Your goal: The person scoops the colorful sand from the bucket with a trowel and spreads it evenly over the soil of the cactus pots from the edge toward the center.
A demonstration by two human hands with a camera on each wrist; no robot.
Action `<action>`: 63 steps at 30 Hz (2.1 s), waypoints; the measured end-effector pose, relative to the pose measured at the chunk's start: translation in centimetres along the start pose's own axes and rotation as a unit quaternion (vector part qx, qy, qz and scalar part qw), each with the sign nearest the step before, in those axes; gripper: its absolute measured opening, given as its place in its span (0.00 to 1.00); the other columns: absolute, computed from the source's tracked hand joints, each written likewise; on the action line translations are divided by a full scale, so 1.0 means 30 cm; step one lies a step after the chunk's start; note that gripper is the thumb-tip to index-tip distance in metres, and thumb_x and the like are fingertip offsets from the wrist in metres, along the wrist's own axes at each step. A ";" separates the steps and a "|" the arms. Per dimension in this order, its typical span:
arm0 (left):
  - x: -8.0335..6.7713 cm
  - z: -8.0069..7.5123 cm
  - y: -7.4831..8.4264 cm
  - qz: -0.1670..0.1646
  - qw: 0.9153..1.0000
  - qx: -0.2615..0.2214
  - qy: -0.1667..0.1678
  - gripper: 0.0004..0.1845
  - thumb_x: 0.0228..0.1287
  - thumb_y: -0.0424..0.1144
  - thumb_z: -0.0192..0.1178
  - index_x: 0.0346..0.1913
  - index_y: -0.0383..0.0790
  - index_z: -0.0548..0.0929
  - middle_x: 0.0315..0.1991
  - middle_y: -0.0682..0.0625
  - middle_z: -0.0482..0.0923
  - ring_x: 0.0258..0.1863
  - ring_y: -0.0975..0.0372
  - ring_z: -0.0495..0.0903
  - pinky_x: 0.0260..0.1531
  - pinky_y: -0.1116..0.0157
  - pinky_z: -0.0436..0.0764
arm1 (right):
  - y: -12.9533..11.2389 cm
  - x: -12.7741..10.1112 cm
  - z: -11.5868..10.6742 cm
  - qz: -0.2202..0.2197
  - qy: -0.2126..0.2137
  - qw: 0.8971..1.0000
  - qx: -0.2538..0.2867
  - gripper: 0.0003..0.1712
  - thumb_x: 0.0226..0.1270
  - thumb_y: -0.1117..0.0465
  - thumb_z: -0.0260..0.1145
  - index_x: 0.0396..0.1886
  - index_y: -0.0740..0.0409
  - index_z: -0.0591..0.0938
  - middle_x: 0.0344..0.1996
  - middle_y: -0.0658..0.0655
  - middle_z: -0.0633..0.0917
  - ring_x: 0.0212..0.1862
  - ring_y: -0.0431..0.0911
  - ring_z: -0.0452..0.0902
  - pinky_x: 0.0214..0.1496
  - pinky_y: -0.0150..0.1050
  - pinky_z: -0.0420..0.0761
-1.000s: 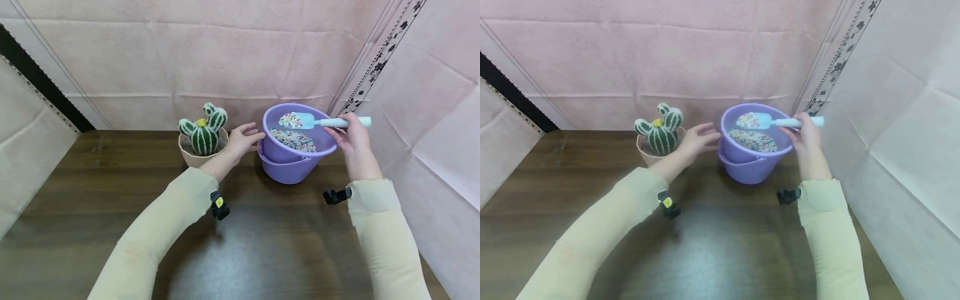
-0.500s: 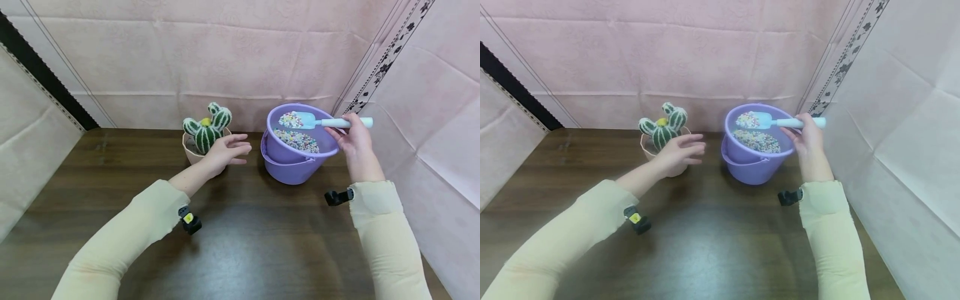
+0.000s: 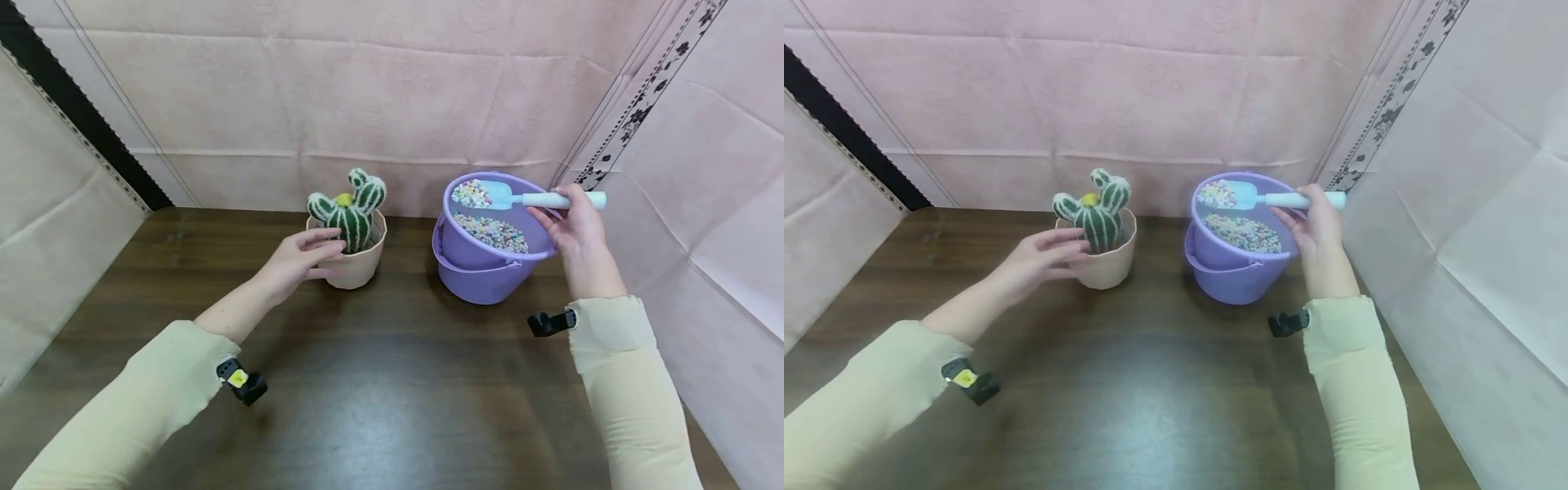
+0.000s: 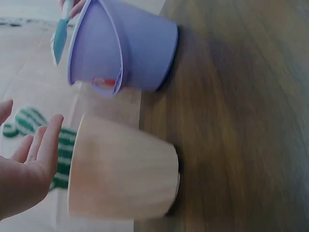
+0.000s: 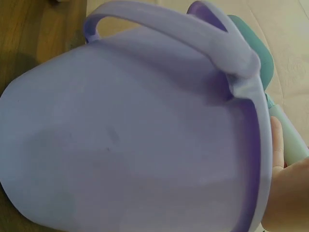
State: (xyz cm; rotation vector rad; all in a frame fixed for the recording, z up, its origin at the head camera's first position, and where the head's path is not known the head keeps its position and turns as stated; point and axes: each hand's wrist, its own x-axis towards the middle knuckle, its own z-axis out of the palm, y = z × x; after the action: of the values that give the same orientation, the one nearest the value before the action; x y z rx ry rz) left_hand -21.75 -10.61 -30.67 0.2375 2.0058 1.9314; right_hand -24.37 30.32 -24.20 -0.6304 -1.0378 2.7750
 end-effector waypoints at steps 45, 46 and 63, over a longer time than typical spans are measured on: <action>0.090 -0.188 -0.043 -0.099 0.975 0.015 0.197 0.28 0.66 0.32 0.48 0.69 0.36 0.61 0.66 0.39 0.63 0.55 0.55 0.72 0.39 0.69 0.85 | 0.162 -0.016 0.138 0.064 -0.057 0.996 -0.018 0.05 0.63 0.69 0.58 0.35 0.58 0.70 0.37 0.58 0.74 0.36 0.53 0.78 0.38 0.45 0.87; 0.087 -0.196 -0.045 -0.098 0.975 0.013 0.197 0.28 0.66 0.32 0.48 0.69 0.36 0.61 0.67 0.39 0.63 0.54 0.56 0.73 0.40 0.69 0.85 | 0.167 -0.017 0.141 0.067 -0.058 0.996 -0.018 0.05 0.63 0.69 0.58 0.35 0.58 0.71 0.36 0.58 0.74 0.36 0.53 0.79 0.38 0.45 0.87; 0.046 -0.262 -0.054 -0.095 0.978 -0.002 0.184 0.28 0.68 0.33 0.48 0.70 0.36 0.60 0.67 0.38 0.63 0.38 0.67 0.77 0.38 0.71 0.85 | 0.276 -0.019 0.211 0.080 -0.076 0.993 -0.033 0.05 0.64 0.69 0.54 0.28 0.62 0.73 0.27 0.59 0.78 0.29 0.53 0.82 0.33 0.45 0.87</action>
State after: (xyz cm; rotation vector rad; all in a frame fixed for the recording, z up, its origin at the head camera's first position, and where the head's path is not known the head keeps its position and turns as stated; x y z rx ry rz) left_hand -25.65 -17.55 -32.36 -0.3278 2.1522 1.9661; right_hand -26.18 20.09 -25.07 -0.5393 -1.1599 2.9792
